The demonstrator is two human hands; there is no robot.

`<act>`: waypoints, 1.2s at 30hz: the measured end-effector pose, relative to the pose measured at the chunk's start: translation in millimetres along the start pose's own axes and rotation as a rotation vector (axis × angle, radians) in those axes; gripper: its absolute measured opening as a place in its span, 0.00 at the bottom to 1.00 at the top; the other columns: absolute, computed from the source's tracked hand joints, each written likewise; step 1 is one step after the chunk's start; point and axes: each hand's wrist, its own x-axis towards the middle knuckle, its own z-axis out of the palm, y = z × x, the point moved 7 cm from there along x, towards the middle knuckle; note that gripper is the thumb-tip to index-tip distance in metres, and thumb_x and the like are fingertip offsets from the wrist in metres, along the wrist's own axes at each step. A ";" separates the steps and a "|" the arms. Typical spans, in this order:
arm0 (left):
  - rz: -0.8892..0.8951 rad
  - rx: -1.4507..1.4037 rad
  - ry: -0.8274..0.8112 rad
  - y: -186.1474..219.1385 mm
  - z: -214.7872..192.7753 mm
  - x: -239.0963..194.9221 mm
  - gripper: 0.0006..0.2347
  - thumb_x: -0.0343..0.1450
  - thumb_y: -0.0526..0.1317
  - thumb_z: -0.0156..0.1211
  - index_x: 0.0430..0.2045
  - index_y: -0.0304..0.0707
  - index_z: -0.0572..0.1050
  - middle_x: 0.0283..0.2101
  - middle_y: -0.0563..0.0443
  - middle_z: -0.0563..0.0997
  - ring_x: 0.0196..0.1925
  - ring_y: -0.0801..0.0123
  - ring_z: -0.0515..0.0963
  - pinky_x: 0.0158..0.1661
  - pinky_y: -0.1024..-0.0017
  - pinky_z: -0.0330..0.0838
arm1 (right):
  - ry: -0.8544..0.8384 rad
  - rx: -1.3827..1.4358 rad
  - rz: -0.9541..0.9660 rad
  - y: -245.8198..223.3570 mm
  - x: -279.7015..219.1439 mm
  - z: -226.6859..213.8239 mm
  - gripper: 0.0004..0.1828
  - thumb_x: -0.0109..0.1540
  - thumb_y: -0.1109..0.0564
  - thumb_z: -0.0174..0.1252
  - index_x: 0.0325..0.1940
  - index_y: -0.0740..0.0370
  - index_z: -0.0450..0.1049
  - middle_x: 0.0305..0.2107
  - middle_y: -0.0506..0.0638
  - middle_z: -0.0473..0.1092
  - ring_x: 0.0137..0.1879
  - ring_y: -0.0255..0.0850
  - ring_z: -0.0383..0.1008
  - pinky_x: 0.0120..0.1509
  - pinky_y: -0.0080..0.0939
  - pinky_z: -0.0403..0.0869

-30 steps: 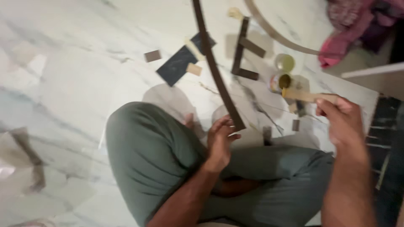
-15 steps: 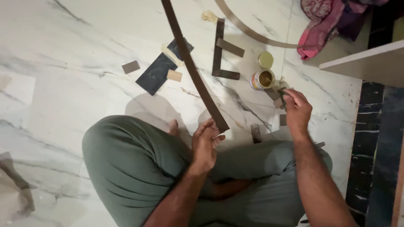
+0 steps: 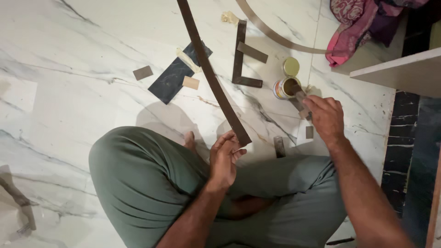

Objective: The person sits on the floor and applies a dark brown finish to a long curved wooden strip using a small brush. They repeatedly dip the brush into a can of finish and coat the strip, then place the finished piece into a nearby cabinet.

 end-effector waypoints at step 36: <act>0.081 0.171 0.001 -21.7 -16.1 10.5 0.14 0.71 0.35 0.56 0.51 0.29 0.75 0.43 0.48 0.81 0.43 0.65 0.81 0.40 0.67 0.76 | -0.032 0.586 -0.036 -151.4 128.7 10.8 0.09 0.66 0.59 0.61 0.50 0.62 0.81 0.46 0.56 0.77 0.54 0.56 0.75 0.59 0.52 0.71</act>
